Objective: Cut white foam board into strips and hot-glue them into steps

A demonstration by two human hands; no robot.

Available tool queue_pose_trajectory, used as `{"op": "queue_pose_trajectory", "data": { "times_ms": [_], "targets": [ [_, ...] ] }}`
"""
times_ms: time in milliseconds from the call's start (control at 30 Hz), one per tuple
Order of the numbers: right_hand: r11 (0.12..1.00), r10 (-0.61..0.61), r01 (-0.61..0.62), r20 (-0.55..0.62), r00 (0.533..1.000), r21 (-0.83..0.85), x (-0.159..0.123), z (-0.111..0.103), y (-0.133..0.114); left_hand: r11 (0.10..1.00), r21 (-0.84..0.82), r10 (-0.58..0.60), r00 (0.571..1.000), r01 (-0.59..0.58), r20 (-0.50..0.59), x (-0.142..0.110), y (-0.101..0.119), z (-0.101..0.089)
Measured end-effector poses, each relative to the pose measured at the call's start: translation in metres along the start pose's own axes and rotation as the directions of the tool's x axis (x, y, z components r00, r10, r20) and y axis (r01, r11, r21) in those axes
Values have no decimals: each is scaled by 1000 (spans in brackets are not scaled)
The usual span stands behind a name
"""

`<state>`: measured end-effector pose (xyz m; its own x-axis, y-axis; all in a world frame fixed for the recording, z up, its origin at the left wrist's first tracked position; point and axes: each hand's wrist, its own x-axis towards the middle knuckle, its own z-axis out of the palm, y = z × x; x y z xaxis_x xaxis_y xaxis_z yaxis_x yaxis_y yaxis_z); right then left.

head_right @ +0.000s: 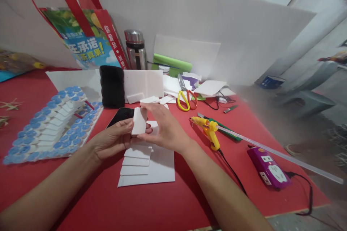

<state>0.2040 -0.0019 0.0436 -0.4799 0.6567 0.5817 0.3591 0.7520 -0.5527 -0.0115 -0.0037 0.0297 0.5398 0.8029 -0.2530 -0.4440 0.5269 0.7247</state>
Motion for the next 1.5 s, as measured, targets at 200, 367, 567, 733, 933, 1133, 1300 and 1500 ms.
{"op": "queue_pose_trajectory", "data": {
  "times_ms": [200, 367, 567, 733, 933, 1133, 1300, 1500],
  "targets": [
    [970, -189, 193, 39, 981, -149, -4, 1, -2, 991, 120, -60, 997, 54, 48, -4, 3, -3],
    [934, -235, 236, 40, 971, -268, -12, 7, 4, 957, 290, 5, 999, -14, 31, -6, 3, 0],
    [927, -283, 258, -57, 957, -274, -15, 11, 15, 839, 518, 225, 973, -167, -51, -6, 3, 11],
    [949, -251, 225, -98, 963, -222, -14, 13, 13, 903, 374, 250, 966, -211, -59, -3, 2, 9],
    [947, 55, -121, -221, 974, -298, 0, 2, 26, 974, 14, 225, 959, -226, -174, 4, 9, -6],
    [781, 491, -471, -63, 869, -410, 30, -5, 57, 985, 61, 170, 959, -161, -226, 4, 13, -6],
    [839, 524, -538, -145, 839, -83, 32, -4, 43, 971, 218, 148, 964, -99, -219, 2, 6, 3],
    [646, 593, -578, 148, 791, 498, 17, 2, 1, 922, 376, 171, 970, -94, -176, -1, -1, 10]
  ]
}}
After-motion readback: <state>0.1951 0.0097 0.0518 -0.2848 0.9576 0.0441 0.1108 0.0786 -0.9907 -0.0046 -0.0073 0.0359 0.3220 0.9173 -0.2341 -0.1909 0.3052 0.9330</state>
